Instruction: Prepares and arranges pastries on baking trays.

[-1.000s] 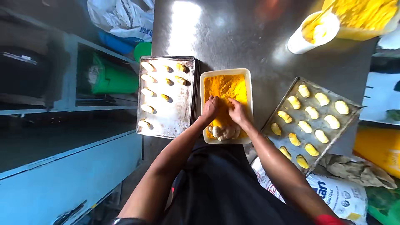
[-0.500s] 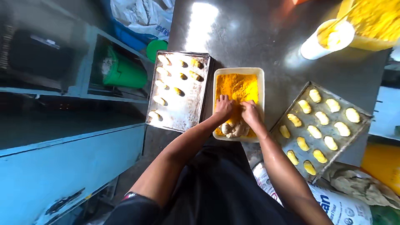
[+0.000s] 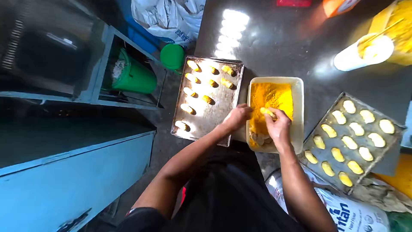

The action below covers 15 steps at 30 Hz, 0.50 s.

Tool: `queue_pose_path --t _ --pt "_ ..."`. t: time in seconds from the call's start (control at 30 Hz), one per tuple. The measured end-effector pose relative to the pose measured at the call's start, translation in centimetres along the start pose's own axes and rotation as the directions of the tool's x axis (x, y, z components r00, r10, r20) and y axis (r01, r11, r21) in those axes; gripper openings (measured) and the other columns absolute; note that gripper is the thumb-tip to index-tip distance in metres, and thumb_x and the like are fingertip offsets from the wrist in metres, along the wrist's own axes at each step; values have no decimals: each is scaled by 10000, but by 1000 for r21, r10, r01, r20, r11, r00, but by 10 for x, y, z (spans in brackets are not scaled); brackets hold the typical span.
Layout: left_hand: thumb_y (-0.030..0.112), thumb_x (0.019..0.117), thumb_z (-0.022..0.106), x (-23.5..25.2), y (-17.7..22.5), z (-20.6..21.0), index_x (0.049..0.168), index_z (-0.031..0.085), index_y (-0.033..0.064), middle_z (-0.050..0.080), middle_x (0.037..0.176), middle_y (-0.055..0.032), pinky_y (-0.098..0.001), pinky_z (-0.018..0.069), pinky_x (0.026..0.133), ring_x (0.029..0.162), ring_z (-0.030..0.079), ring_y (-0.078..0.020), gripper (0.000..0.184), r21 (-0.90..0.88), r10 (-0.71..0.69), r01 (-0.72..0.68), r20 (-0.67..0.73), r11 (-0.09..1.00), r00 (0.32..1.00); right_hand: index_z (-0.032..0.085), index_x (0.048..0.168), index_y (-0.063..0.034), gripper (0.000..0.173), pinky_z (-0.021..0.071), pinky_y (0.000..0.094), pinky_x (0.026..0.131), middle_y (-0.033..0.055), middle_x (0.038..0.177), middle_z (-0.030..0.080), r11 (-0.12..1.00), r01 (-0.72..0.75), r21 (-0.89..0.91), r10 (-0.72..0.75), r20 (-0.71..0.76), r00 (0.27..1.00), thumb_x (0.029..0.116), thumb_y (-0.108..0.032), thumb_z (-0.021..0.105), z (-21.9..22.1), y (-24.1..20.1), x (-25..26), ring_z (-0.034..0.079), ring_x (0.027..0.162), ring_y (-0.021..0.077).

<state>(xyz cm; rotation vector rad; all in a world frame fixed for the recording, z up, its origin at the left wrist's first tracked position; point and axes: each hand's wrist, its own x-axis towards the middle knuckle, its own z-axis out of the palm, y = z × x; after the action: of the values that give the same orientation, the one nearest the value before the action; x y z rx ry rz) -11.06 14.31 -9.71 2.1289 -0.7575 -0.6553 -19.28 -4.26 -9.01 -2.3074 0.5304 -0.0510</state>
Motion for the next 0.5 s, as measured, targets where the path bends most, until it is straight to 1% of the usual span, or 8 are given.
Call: queue_pose_path --t 0.07,0.13,0.2,0.27,0.3,0.37,0.43,0.5 --pt "101 951 701 -37 -46 -31 1156 716 64 702 1164 -109 -461 588 942 1045 697 -235 208 -43 -83 81 -49 996 995 713 1215 -51 285 582 492 925 167 1170 697 1000 2 30 -5 96 995 945 -142 719 31 -37 4 692 1056 284" --pt "84 932 725 -68 -90 -55 1126 718 39 705 1123 -127 -463 591 930 1009 701 -247 199 -82 -116 112 -57 990 992 708 1222 -70 276 596 506 885 156 1168 694 998 27 53 -35 157 987 955 -137 708 68 -63 12 700 1014 288" --pt "76 910 750 -86 -117 -72 1092 735 45 708 1084 -127 -464 595 908 977 704 -250 186 -89 -116 113 -22 990 993 674 1257 -97 282 600 506 838 145 1175 699 983 6 184 -45 208 977 981 -157 688 99 -82 19 707 968 286" --pt "83 899 763 -92 -134 -79 1051 756 60 690 1097 -135 -459 582 932 1004 687 -255 153 -60 -69 69 -1 996 998 661 1265 -110 287 622 476 797 129 1137 726 954 -18 299 -53 227 973 988 -179 684 129 -87 33 731 898 264" --pt "82 888 769 -93 -141 -79 1025 771 71 679 1099 -146 -479 559 962 1034 665 -278 138 -21 -35 35 -10 999 999 670 1251 -118 276 628 473 782 121 1132 724 960 -13 281 -50 216 975 985 -189 688 143 -85 38 732 879 259" --pt "95 869 790 -95 -149 -77 981 786 88 664 1111 -172 -531 500 1030 1097 624 -342 113 74 1 1 -34 997 999 695 1216 -112 251 590 481 768 142 1166 661 987 16 158 -44 178 983 972 -174 701 159 -80 39 680 898 278" --pt "122 878 786 -95 -152 -76 962 788 103 644 1139 -168 -513 514 1016 1123 602 -355 86 143 2 4 -46 990 999 702 1202 -121 246 594 471 762 151 1186 636 997 32 70 -42 151 988 965 -187 712 164 -77 39 674 915 279" --pt "145 893 778 -100 -154 -74 998 773 113 626 1162 -156 -486 552 964 1130 598 -346 110 172 2 7 -52 985 999 703 1199 -125 239 586 468 765 155 1165 634 999 35 14 -37 150 988 968 -189 703 162 -80 38 666 908 278"
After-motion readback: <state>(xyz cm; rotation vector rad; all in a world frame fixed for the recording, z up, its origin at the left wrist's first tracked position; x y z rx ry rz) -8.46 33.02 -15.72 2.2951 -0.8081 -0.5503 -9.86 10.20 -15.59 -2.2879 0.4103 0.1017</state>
